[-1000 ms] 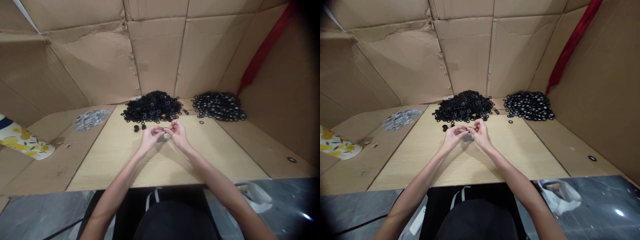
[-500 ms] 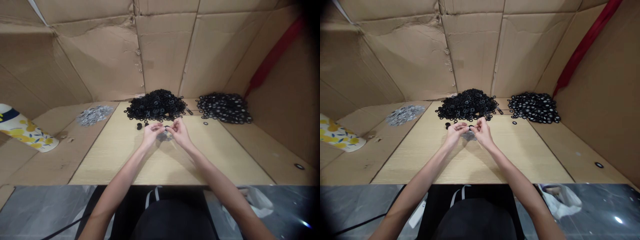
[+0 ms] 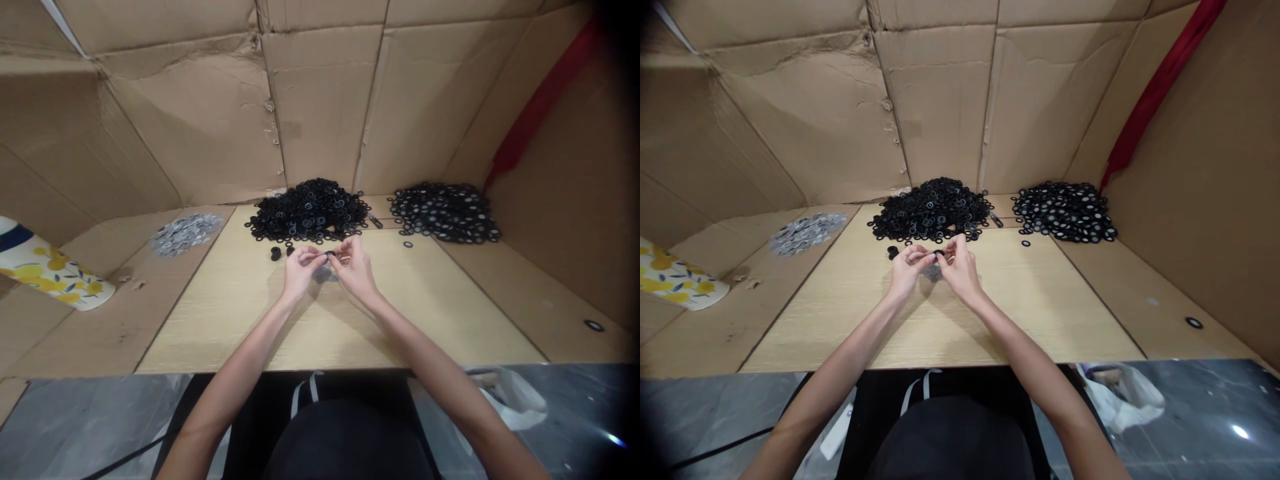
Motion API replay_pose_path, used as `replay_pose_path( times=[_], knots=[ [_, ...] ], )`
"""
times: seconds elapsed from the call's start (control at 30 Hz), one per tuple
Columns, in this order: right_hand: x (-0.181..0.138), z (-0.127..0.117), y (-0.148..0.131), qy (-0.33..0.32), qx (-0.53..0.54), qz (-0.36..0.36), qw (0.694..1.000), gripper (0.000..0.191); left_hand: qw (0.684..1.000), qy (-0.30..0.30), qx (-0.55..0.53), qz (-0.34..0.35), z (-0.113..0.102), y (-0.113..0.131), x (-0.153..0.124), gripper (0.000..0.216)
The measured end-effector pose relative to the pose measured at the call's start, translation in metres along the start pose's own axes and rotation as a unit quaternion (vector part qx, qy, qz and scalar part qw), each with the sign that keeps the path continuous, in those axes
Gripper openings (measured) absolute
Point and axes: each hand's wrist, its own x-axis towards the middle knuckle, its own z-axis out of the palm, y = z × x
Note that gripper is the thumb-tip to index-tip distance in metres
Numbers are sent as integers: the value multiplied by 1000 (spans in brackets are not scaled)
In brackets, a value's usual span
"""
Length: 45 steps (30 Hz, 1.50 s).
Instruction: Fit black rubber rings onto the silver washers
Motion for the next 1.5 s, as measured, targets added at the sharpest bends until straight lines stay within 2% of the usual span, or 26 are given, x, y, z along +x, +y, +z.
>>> replay_pose_path(
  times=[0.13,0.23,0.43,0.7,0.87,1.0,1.07,1.17,1.27,1.5],
  knots=[
    [2,0,4,-16,24,-10,1000,23,1000,-2,-22,-1,-1,-4,2,25],
    [5,-2,8,-30,59,-18,998,25,998,-9,-63,-26,-1,-5,3,28],
    [10,-5,9,-81,130,22,988,30,991,-14,-116,-62,-1,-3,2,32],
    [9,-5,12,-22,58,7,998,27,993,-52,-89,-56,-3,-7,2,31],
    [5,-4,7,-30,46,-11,998,23,982,-39,-139,-119,-1,-5,2,30],
    [2,-1,2,-51,32,-33,998,21,949,-95,-188,-235,-1,-1,2,34],
    [1,-1,2,-57,24,-48,997,20,936,-113,-210,-259,-1,1,2,30],
    [0,-1,4,-55,-17,-69,996,15,937,-116,-215,-249,-2,0,1,19],
    [-1,-1,5,-72,-72,-92,991,10,955,-108,-170,-219,-3,-4,-1,22],
    [-5,-3,5,-112,-155,-133,972,19,971,-68,-120,-195,-2,-7,-3,21]
  ],
)
